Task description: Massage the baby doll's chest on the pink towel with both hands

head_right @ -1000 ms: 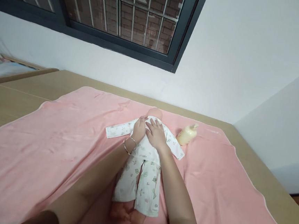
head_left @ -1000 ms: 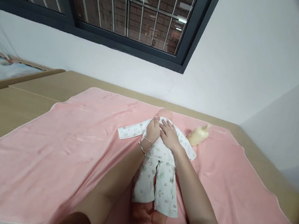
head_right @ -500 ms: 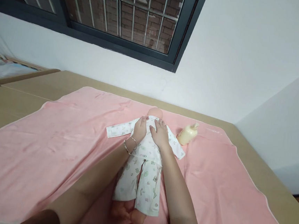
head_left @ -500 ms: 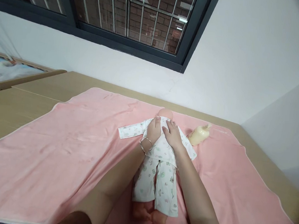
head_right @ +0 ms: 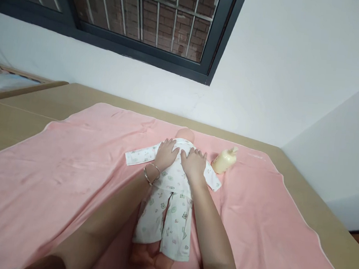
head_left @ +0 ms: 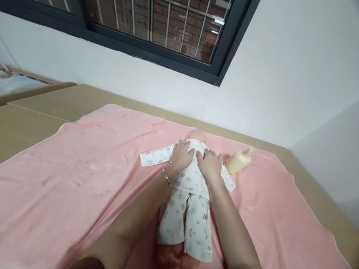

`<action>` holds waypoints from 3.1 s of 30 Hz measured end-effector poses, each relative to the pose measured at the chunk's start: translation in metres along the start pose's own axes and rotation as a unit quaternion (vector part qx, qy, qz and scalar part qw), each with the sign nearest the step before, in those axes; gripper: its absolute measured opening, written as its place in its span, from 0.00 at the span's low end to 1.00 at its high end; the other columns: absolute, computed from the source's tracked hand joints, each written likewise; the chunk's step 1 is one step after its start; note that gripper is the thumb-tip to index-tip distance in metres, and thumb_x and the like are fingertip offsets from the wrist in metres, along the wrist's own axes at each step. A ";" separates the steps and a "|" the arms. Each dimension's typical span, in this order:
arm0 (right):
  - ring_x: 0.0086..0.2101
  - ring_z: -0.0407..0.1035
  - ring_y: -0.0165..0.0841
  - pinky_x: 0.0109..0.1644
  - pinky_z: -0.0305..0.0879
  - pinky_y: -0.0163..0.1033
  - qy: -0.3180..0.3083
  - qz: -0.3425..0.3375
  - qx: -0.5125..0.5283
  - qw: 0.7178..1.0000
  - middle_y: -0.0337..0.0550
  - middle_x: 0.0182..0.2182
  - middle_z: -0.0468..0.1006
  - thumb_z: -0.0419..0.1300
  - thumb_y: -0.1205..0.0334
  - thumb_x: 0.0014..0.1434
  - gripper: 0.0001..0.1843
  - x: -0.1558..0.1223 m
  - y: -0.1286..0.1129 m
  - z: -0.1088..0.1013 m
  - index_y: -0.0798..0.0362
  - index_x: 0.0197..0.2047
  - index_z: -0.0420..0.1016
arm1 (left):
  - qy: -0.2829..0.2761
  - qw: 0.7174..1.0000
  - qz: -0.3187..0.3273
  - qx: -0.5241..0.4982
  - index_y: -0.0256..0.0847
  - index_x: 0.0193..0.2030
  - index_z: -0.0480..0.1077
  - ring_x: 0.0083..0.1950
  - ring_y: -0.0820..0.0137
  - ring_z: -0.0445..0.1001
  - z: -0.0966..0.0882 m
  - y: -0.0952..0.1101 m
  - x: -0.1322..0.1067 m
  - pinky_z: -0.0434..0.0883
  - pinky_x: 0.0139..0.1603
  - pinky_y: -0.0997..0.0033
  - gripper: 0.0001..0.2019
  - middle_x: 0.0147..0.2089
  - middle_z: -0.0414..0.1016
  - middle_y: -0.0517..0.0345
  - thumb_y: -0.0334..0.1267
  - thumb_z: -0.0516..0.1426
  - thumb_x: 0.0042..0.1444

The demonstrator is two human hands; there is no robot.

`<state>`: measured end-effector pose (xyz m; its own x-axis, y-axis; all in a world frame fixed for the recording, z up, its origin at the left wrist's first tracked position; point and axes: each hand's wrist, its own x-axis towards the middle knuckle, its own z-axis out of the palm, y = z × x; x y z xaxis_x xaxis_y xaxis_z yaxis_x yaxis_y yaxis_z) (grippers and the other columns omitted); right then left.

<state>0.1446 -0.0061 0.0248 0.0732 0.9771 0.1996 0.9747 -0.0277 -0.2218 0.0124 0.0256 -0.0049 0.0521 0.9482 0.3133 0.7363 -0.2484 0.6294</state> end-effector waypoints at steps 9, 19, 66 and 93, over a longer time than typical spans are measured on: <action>0.72 0.47 0.49 0.74 0.38 0.58 -0.052 -0.002 0.084 0.995 0.58 0.73 0.56 0.42 0.45 0.73 0.35 0.017 0.023 0.013 0.58 0.74 0.59 | -0.034 0.994 0.099 -0.017 0.41 0.66 0.69 0.75 0.60 0.60 -0.003 -0.008 0.006 0.48 0.78 0.47 0.25 0.71 0.68 0.51 0.31 0.44 0.67; 0.71 0.52 0.48 0.72 0.45 0.58 -0.035 -0.042 0.042 0.998 0.58 0.70 0.63 0.40 0.55 0.74 0.29 0.007 0.009 0.000 0.57 0.71 0.62 | -0.019 0.996 0.083 0.015 0.36 0.64 0.68 0.73 0.56 0.63 -0.003 -0.004 0.004 0.51 0.77 0.49 0.21 0.68 0.70 0.43 0.41 0.50 0.68; 0.50 0.76 0.49 0.72 0.41 0.64 -0.028 -0.088 -0.064 0.994 0.60 0.44 0.83 0.42 0.54 0.73 0.25 0.000 0.004 -0.016 0.60 0.52 0.75 | -0.008 0.996 0.049 0.070 0.41 0.49 0.76 0.57 0.53 0.73 -0.017 0.010 0.003 0.69 0.61 0.53 0.14 0.52 0.79 0.46 0.43 0.55 0.63; 0.69 0.54 0.50 0.72 0.44 0.62 -0.041 -0.058 0.082 0.994 0.62 0.70 0.62 0.45 0.51 0.70 0.33 0.013 0.018 0.002 0.62 0.71 0.60 | -0.039 0.997 0.045 0.057 0.38 0.65 0.66 0.69 0.53 0.65 -0.008 -0.004 0.008 0.59 0.72 0.50 0.25 0.67 0.70 0.42 0.49 0.53 0.66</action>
<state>0.1631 0.0065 0.0216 -0.0614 0.9859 0.1556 0.9273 0.1140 -0.3565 0.0050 0.0322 0.0008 0.1695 0.9368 0.3061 0.7974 -0.3129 0.5159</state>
